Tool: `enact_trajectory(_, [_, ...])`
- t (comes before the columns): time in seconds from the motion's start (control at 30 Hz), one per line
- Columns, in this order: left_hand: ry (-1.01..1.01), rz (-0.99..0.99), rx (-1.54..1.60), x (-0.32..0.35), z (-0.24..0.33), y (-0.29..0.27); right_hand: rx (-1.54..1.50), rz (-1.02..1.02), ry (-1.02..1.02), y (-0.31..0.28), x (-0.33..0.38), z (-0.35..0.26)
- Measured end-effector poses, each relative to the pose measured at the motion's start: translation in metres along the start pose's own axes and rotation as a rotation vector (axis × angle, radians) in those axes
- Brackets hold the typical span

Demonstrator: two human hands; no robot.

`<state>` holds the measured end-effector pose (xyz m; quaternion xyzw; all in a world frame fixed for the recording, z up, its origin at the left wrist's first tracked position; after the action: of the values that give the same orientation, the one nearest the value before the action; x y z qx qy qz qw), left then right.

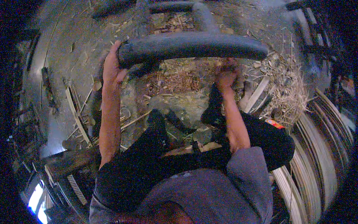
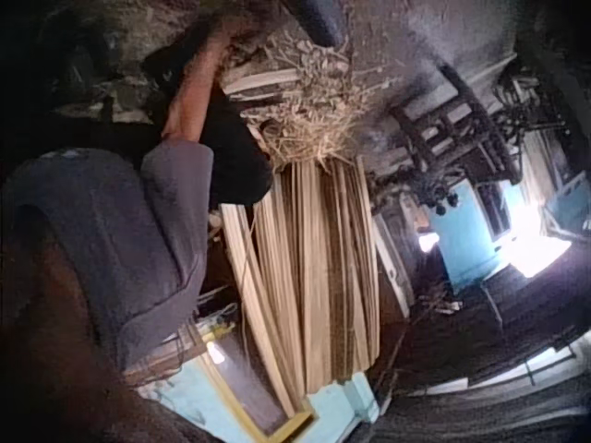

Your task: The person assembles a chair frame by hand, fitting dark cylindrical pieces together to form the legs and backrest. The person repeatedly joins and adjusts the components, then lifts the assembled frame to inspect the structure.

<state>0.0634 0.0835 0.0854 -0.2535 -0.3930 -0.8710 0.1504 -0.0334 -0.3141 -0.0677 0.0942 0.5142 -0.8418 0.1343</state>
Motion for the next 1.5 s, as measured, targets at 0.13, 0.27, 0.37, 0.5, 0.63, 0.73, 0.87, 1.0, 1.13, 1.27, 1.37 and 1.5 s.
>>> enact_trajectory(0.13, [0.002,-0.074,0.036,-0.008,0.005,-0.005,-0.449,0.124,-0.348,-0.066,-0.039,-0.152])
enact_trajectory(0.27, [0.031,-0.059,0.035,-0.002,0.004,-0.003,-0.627,-0.296,-0.457,-0.087,-0.084,-0.256])
enact_trajectory(0.37, [0.024,-0.067,0.012,-0.002,-0.001,0.001,-0.949,-0.236,-0.227,-0.065,-0.111,-0.274])
enact_trajectory(0.5, [0.062,-0.018,-0.049,-0.020,-0.006,-0.023,-1.121,-0.132,-0.218,-0.059,-0.099,-0.250])
enact_trajectory(0.63, [0.120,0.019,-0.096,-0.051,-0.012,-0.064,-0.324,-0.359,-0.678,-0.059,-0.012,-0.205])
enact_trajectory(0.73, [0.136,0.049,-0.132,-0.070,-0.009,-0.097,-0.483,-0.780,-0.460,-0.131,0.001,-0.141])
enact_trajectory(0.87, [0.172,-0.009,-0.261,-0.079,-0.016,-0.108,-0.624,-0.877,-0.233,-0.152,0.044,-0.091])
enact_trajectory(1.0, [0.822,-0.155,-1.276,-0.061,-0.005,-0.093,-0.648,-1.061,-0.144,-0.191,0.033,-0.022])
enact_trajectory(1.13, [0.795,-0.383,-1.821,-0.041,-0.028,-0.077,-0.826,-0.637,0.240,-0.170,0.004,0.050])
enact_trajectory(1.27, [0.721,-0.422,-2.046,-0.054,-0.036,-0.077,-0.687,-0.567,0.606,-0.069,-0.021,0.109])
enact_trajectory(1.37, [0.695,-0.433,-1.949,-0.058,-0.039,-0.090,-0.639,-0.497,0.703,-0.024,-0.031,0.132])
enact_trajectory(1.5, [0.724,-0.387,-2.047,-0.024,-0.059,-0.101,-0.288,-0.317,0.692,0.088,-0.004,0.172])
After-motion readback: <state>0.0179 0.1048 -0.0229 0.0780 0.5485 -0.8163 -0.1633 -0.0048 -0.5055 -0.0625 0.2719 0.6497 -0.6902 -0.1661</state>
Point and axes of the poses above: each hand's wrist, its own x-axis away from the middle knuckle, its own y-axis out of the palm, z = x × y, the point moved 3 cm from there along -x, towards the middle knuckle, and after that the axes turned 15 degrees about x, right-handed, at the moved point
